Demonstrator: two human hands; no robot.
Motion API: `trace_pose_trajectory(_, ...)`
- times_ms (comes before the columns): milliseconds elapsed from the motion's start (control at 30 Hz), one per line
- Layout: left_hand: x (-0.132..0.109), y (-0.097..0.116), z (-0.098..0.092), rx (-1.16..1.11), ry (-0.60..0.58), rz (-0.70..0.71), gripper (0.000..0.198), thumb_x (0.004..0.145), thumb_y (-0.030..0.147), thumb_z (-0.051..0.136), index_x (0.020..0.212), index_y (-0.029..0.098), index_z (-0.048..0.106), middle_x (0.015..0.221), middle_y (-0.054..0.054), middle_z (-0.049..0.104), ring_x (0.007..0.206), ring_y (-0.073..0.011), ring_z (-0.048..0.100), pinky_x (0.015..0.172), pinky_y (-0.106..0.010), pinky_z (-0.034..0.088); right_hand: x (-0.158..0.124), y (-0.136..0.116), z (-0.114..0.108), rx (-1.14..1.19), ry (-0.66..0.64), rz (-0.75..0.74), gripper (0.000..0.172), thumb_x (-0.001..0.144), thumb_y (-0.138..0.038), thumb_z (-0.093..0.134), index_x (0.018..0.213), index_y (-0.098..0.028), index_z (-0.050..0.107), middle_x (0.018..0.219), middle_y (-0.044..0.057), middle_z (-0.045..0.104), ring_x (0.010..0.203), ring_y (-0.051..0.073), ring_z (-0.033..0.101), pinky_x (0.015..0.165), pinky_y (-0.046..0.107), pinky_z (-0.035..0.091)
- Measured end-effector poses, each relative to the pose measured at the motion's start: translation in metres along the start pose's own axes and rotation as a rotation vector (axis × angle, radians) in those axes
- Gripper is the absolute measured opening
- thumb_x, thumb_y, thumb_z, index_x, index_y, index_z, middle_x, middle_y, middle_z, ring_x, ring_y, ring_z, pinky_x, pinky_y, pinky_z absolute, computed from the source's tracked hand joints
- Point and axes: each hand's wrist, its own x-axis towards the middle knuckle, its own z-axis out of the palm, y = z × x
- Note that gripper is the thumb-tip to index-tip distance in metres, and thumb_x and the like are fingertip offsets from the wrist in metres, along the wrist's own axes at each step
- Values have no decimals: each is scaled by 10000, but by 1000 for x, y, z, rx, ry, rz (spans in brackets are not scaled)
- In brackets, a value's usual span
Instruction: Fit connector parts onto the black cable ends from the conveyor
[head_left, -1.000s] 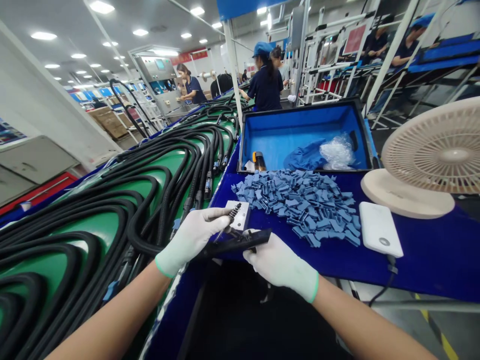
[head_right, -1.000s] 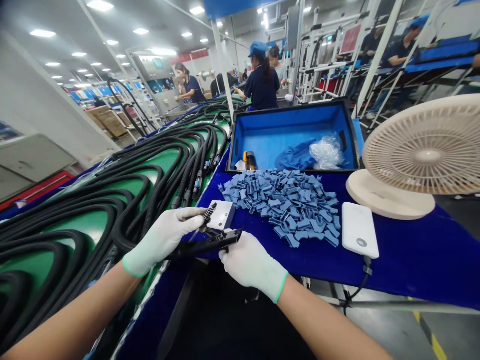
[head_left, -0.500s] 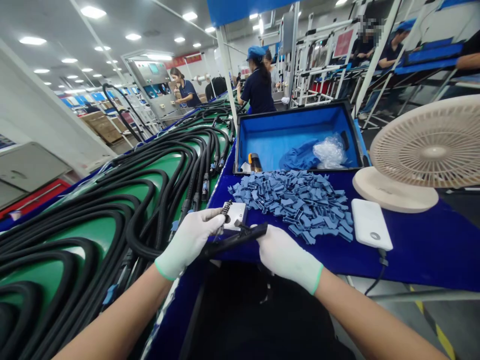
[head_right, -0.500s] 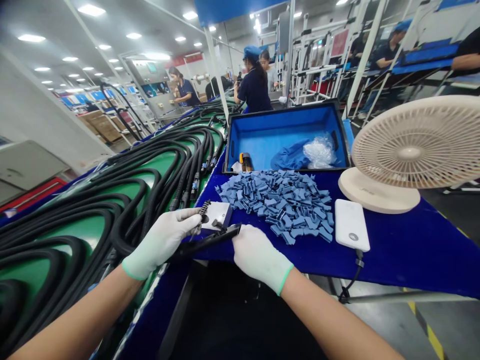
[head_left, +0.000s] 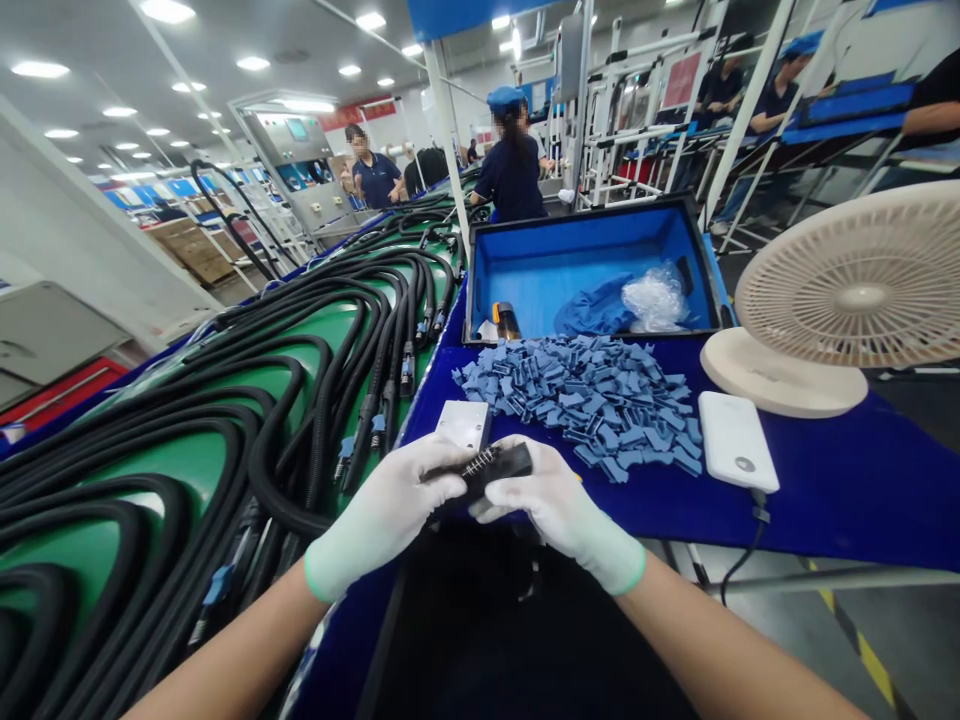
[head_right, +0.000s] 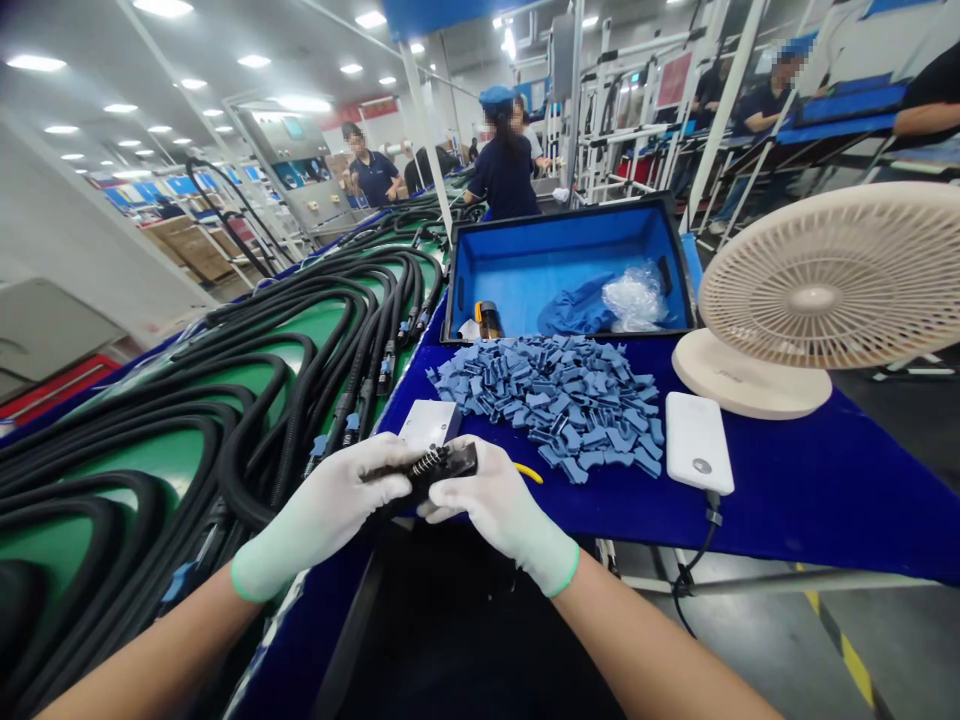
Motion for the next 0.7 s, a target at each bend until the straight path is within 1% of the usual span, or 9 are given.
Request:
trace_pose_trajectory(133,-5,0,11,14,-18,44,274,902,143,595,1079,273,759,1113,-16,711,1052,-219,654,974,-348,513,2,9,2,46,-111,44,421,668,-102,715,1054,-147,553,805,59,747,736,295,767,785,521,613)
trace_pose_trajectory(267,-8,-12,21,60,22,226,286,967,192,531,1141,250,750,1127,-71,688,1050,-231,639,962,-388,524,3,16,-2,52,-173,67,457,654,-67,702,1066,-163,529,801,53,757,725,291,765,796,534,606)
trace_pose_trajectory(333,-6,-19,24,31,14,269,297,967,204,533,1174,251,741,1138,-75,677,1048,-231,633,953,-393,524,3,16,-3,40,-173,50,441,652,-53,697,1044,-168,528,783,41,752,715,284,761,791,523,606)
trace_pose_trajectory(400,0,-25,27,-57,23,176,390,908,182,603,1281,265,683,1108,-51,669,1006,-216,633,916,-374,530,1,15,-3,33,-147,30,410,647,-47,692,1004,-172,535,773,24,739,704,275,756,771,498,609)
trace_pose_trajectory(467,8,-27,28,-191,46,3,683,802,149,695,1452,270,526,1045,-15,647,916,-187,628,842,-336,538,0,14,-2,25,-102,15,379,631,-40,693,954,-174,546,777,5,722,690,260,747,754,469,611)
trace_pose_trajectory(533,15,-26,29,-296,38,-128,903,713,134,751,1533,256,392,975,20,611,828,-158,603,766,-297,529,-1,13,-1,16,-59,9,367,610,-32,699,916,-175,555,782,-12,703,681,242,736,754,447,609)
trace_pose_trajectory(600,17,-25,29,-288,31,-167,920,672,153,784,1510,240,415,933,34,592,789,-151,580,724,-278,513,0,14,-2,5,-34,8,368,606,-34,707,913,-177,564,784,-22,690,675,227,726,765,441,607)
trace_pose_trajectory(667,11,-25,31,-144,137,-146,798,677,202,804,1425,238,526,922,22,608,797,-170,582,736,-294,509,1,15,-5,6,-35,8,365,629,-50,717,940,-181,577,813,-15,693,699,225,727,785,447,606)
trace_pose_trajectory(700,4,-26,34,-51,206,-123,684,703,243,805,1354,245,597,926,8,628,816,-187,595,764,-315,512,1,16,-5,10,-29,-10,360,644,-59,724,954,-182,588,842,-4,700,734,228,729,802,447,606)
